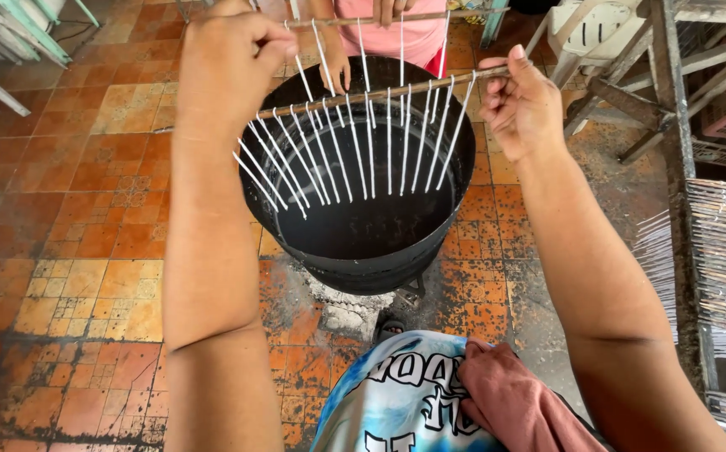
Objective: Dipping racks of cotton wicks into a vat of molten wax to coat them for candle making.
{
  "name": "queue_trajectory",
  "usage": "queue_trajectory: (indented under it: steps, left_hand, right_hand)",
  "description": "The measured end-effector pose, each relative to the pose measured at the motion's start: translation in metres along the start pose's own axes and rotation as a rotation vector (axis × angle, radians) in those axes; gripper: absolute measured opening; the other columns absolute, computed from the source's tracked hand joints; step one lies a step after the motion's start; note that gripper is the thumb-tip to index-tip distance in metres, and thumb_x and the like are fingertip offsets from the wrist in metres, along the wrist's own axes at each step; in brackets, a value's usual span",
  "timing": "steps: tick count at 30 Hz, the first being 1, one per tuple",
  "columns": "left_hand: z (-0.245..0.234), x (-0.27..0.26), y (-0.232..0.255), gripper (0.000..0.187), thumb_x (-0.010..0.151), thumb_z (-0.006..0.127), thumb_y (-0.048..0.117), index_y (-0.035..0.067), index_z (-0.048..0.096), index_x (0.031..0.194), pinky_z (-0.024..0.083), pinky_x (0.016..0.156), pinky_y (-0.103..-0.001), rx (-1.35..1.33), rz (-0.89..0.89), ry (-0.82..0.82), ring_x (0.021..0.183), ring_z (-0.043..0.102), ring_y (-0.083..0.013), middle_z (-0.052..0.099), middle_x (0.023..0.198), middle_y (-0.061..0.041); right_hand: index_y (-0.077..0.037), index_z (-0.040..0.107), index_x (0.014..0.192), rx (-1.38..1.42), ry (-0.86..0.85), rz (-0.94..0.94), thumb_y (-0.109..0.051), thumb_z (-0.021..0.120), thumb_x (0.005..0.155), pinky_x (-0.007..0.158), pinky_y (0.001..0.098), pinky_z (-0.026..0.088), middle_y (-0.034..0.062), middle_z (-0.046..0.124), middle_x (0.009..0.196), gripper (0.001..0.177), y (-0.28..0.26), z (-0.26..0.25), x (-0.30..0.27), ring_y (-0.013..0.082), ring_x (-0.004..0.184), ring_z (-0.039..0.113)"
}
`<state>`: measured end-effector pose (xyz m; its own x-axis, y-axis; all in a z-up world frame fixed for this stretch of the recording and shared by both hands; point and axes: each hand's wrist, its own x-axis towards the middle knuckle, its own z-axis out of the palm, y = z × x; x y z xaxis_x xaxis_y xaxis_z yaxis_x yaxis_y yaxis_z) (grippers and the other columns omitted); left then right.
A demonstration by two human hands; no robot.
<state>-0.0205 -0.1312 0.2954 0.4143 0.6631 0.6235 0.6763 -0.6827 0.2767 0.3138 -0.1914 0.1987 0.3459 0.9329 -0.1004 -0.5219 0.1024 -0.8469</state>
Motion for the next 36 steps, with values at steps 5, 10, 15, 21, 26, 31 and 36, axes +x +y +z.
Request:
queue_trajectory:
  steps: [5,10,15,21,26,31,36]
  left_hand:
    - [-0.014,-0.021,-0.004,0.015,0.095,0.081,0.026,0.014,0.082,0.103,0.036,0.102,-0.056,0.041,-0.166,-0.255,0.107,0.061,-0.0282,0.072,0.109,-0.003]
    - [0.020,-0.030,-0.030,0.034,0.087,0.086,0.027,0.011,0.080,0.116,0.046,0.091,-0.052,0.069,-0.105,-0.348,0.106,0.062,-0.0338,0.070,0.111,-0.006]
    - [0.049,-0.033,-0.045,0.016,0.091,0.084,0.025,0.013,0.083,0.101,0.052,0.064,-0.046,0.140,-0.022,-0.334,0.094,0.063,-0.0301,0.070,0.096,-0.004]
    - [0.081,-0.054,-0.043,0.012,0.095,0.079,0.021,0.010,0.080,0.100,0.052,0.069,-0.044,0.094,-0.164,-0.456,0.080,0.063,-0.0265,0.065,0.089,-0.004]
    - [0.131,-0.094,-0.051,0.017,0.103,0.066,0.025,0.013,0.075,0.111,0.058,0.080,-0.041,0.146,-0.273,-0.692,0.088,0.065,-0.0233,0.065,0.101,-0.005]
    - [0.233,-0.142,-0.113,0.016,0.094,0.073,0.028,0.022,0.076,0.108,0.059,0.091,-0.050,0.170,-0.300,-0.699,0.103,0.071,-0.0351,0.065,0.113,-0.005]
    - [0.342,-0.169,-0.176,0.015,0.094,0.073,0.029,0.027,0.077,0.109,0.059,0.094,-0.049,0.195,-0.501,-0.856,0.106,0.072,-0.0337,0.065,0.117,-0.002]
  right_hand:
    - [-0.005,0.076,0.097,-0.008,-0.014,-0.017,-0.034,0.068,0.096,0.051,0.0199,0.045,-0.0001,0.062,0.069,0.030,-0.007,0.004,0.000,0.0076,0.055,0.052]
    - [-0.005,0.077,0.098,-0.018,0.004,-0.011,-0.035,0.068,0.095,0.050,0.0194,0.043,0.0001,0.061,0.068,0.032,-0.009,0.001,0.005,0.0079,0.055,0.051]
    - [-0.003,0.077,0.096,-0.001,0.022,0.014,-0.039,0.071,0.090,0.053,0.0183,0.041,0.0015,0.057,0.066,0.037,-0.003,-0.007,0.017,0.0093,0.056,0.048]
    - [-0.010,0.077,0.102,-0.095,0.013,0.124,-0.037,0.061,0.102,0.058,0.0188,0.046,-0.0022,0.062,0.076,0.032,0.024,-0.028,0.022,0.0063,0.064,0.052]
    - [-0.022,0.050,0.146,-0.278,0.341,0.118,-0.058,0.052,0.093,0.056,0.0204,0.039,-0.0050,0.053,0.084,0.063,0.084,-0.068,0.027,0.0056,0.063,0.046]
    - [-0.020,0.043,0.146,-0.342,0.504,-0.289,-0.042,0.055,0.112,0.056,0.0217,0.044,0.0019,0.048,0.104,0.042,0.193,-0.135,0.025,0.0110,0.072,0.057]
    - [-0.020,0.066,0.112,-0.765,0.203,-0.342,-0.025,0.051,0.113,0.086,0.0296,0.052,-0.0057,0.042,0.113,0.016,0.264,-0.133,0.014,0.0129,0.101,0.059]
